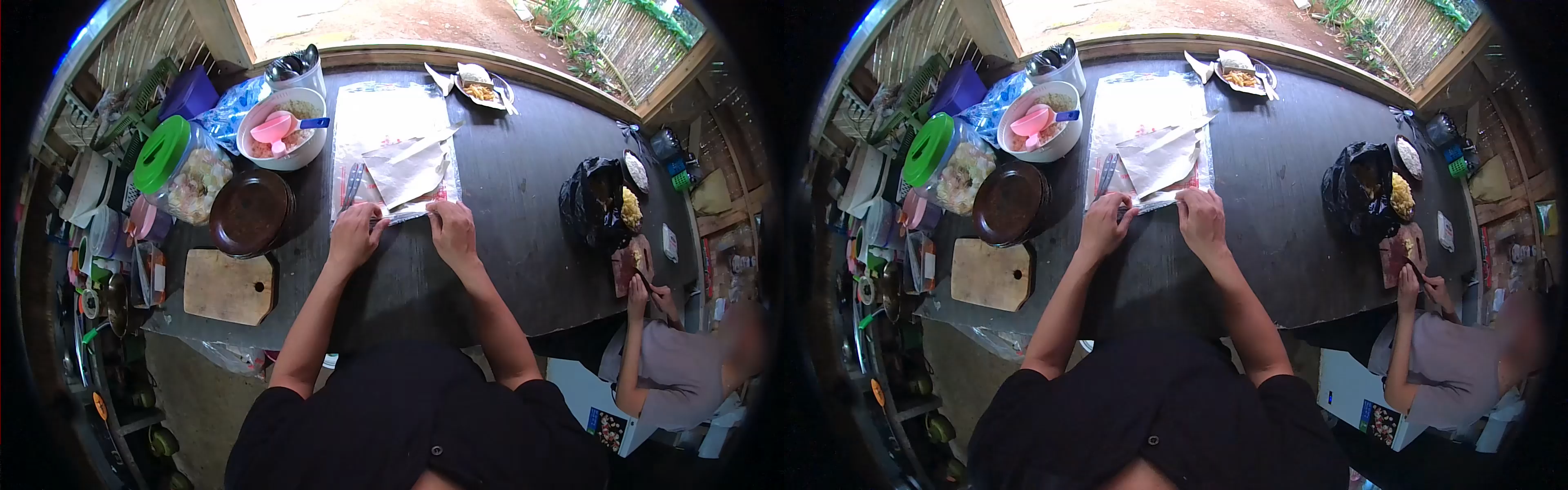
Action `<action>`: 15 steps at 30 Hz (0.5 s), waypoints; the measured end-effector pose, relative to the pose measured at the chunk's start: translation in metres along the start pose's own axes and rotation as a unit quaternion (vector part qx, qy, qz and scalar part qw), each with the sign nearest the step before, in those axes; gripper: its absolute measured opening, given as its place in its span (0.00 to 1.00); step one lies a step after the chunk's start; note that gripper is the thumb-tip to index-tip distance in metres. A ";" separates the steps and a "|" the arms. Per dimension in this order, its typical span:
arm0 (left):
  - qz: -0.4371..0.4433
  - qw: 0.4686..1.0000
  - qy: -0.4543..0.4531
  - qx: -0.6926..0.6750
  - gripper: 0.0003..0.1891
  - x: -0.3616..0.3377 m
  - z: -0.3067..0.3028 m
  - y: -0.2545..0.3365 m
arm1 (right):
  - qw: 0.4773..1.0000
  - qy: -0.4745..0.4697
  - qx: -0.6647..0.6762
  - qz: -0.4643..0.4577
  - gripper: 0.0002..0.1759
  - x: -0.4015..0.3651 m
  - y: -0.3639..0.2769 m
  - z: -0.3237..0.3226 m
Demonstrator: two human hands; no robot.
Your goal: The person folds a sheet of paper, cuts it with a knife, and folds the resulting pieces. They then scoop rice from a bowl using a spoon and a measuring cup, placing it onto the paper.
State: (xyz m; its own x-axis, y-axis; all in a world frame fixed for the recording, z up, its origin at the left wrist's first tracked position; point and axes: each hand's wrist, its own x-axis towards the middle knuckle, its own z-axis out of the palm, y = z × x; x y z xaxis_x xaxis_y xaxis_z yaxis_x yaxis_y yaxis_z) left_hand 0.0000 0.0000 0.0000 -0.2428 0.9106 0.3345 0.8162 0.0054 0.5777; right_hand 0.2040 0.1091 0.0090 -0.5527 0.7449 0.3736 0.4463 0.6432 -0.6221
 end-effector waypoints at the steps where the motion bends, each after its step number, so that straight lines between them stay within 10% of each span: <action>1: -0.009 1.000 0.007 0.014 0.21 0.001 -0.002 0.002 | 0.999 0.028 -0.028 -0.004 0.04 0.003 -0.006 -0.003; 15: -0.006 0.995 0.062 0.079 0.17 -0.003 0.001 0.008 | 0.985 0.112 0.065 -0.113 0.08 0.027 -0.033 -0.032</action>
State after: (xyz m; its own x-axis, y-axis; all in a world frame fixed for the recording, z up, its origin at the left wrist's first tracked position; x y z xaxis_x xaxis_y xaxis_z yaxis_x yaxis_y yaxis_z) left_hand 0.0076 -0.0026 0.0026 -0.3081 0.8524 0.4225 0.8825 0.0902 0.4616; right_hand 0.1971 0.1139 0.0614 -0.4511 0.6155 0.6463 0.2283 0.7796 -0.5831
